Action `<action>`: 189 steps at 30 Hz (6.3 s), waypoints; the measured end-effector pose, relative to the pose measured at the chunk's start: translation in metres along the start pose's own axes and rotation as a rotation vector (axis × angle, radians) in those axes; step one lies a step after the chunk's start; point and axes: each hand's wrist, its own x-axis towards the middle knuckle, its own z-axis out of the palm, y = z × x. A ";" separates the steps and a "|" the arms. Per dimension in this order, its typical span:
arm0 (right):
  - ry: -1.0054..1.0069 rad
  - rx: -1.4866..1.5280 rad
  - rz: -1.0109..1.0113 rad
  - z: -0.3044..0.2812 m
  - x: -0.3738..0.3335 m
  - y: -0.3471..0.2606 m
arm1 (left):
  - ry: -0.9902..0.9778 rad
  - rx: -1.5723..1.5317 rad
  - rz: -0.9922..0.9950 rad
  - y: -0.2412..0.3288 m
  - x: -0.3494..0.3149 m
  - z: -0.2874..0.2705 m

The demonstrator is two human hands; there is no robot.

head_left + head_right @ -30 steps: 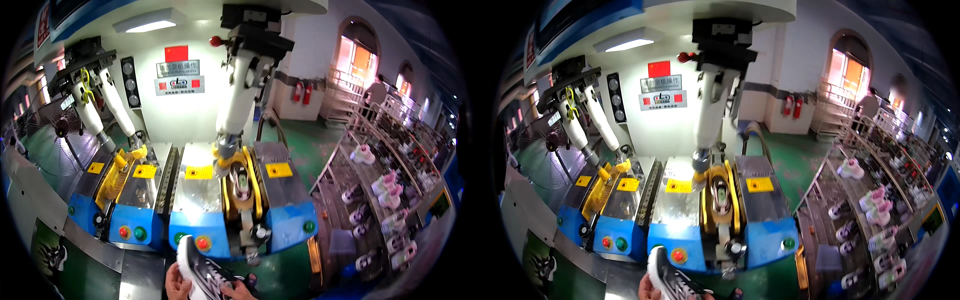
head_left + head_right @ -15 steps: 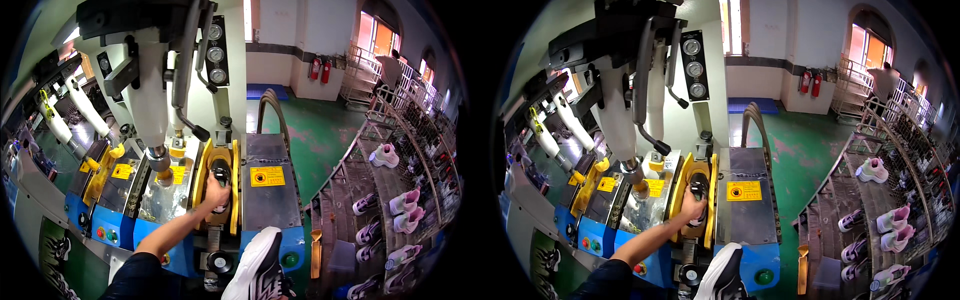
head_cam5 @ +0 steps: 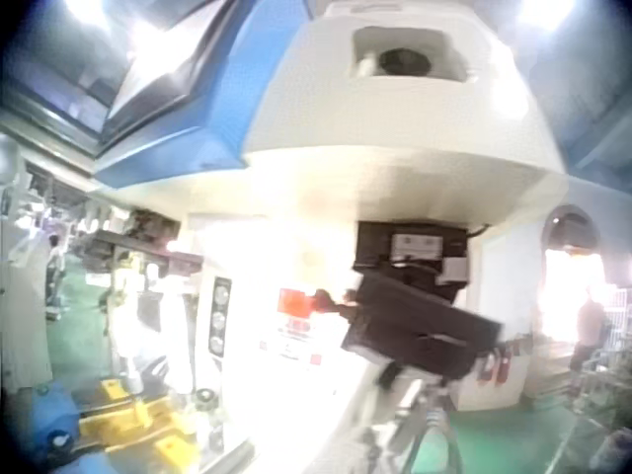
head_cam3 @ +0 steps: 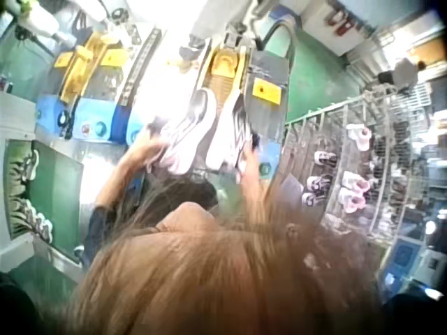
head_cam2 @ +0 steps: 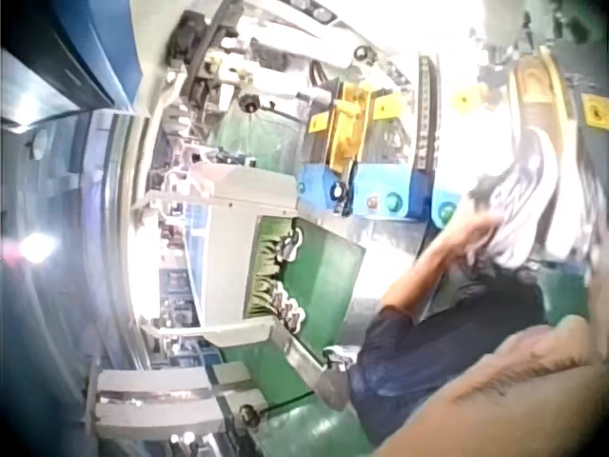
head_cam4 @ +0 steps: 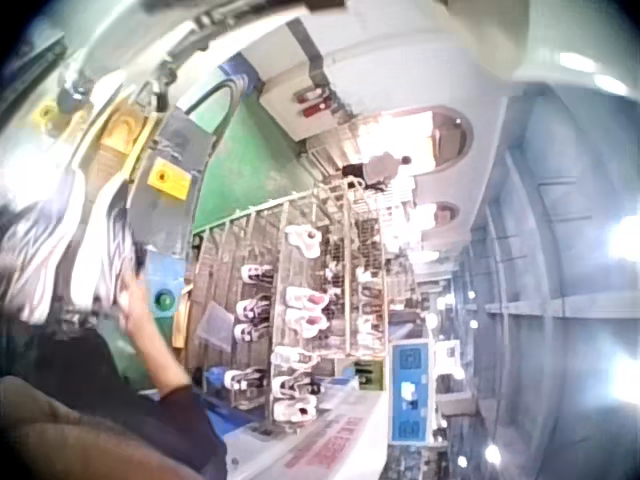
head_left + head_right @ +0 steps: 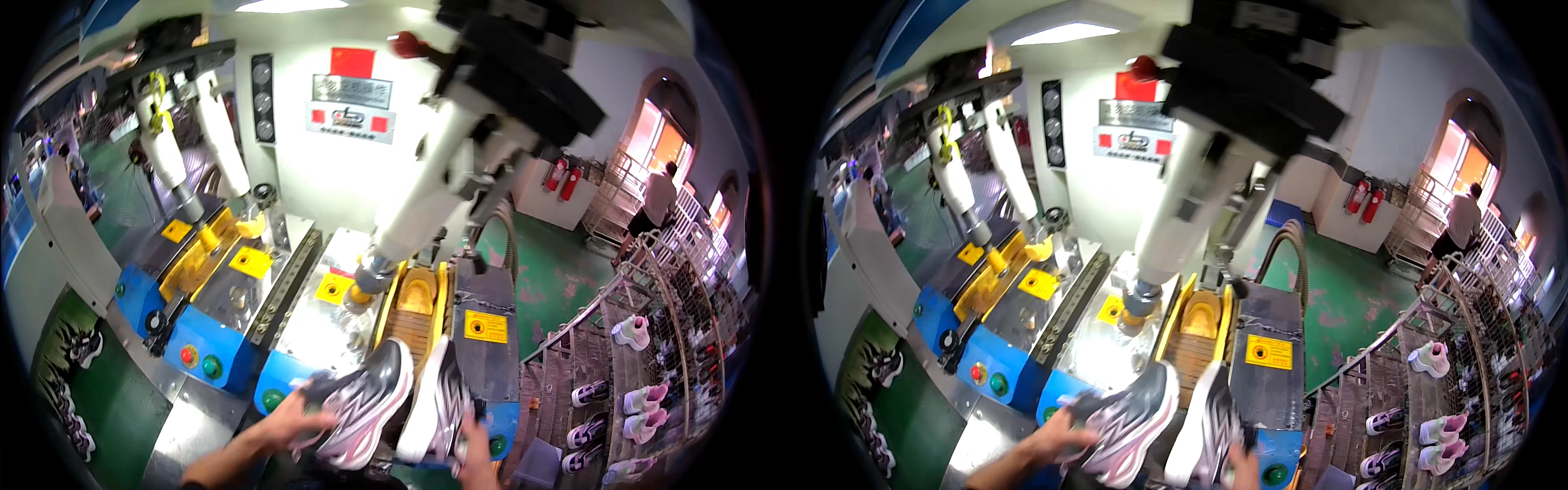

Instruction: The person takes shoes from a conveyor, places each shoe onto a sole press machine mold, presses control buttons to operate the machine, and feeds the shoes into a conveyor tunnel.

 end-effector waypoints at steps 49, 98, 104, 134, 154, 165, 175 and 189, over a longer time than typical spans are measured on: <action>-0.968 -0.964 -1.142 0.293 -0.055 0.290 | 0.873 -0.898 -0.436 -0.279 -0.347 -0.155; -0.213 -0.241 0.055 0.047 -0.513 0.387 | -0.159 0.143 -0.181 -0.220 -0.523 -0.130; 0.754 -0.078 -0.510 -0.150 -0.739 0.443 | -0.807 -0.055 -0.617 -0.221 -0.544 0.094; -0.229 -0.752 -0.668 0.228 -0.507 0.474 | 0.850 0.358 -0.011 -0.450 -0.645 -0.217; -1.253 -2.335 -1.655 0.895 -0.343 1.032 | 1.944 0.451 -0.282 -0.642 -0.875 -0.418; -1.384 -2.131 -0.663 0.561 -0.400 0.802 | 1.929 0.510 -0.466 -0.578 -0.860 -0.379; -2.213 -1.035 -1.364 0.475 -0.460 0.533 | 0.415 -0.984 0.152 -0.329 -0.737 -0.349; -1.048 -0.796 -0.171 0.265 -0.255 0.366 | 0.676 -0.939 0.177 -0.260 -0.406 -0.194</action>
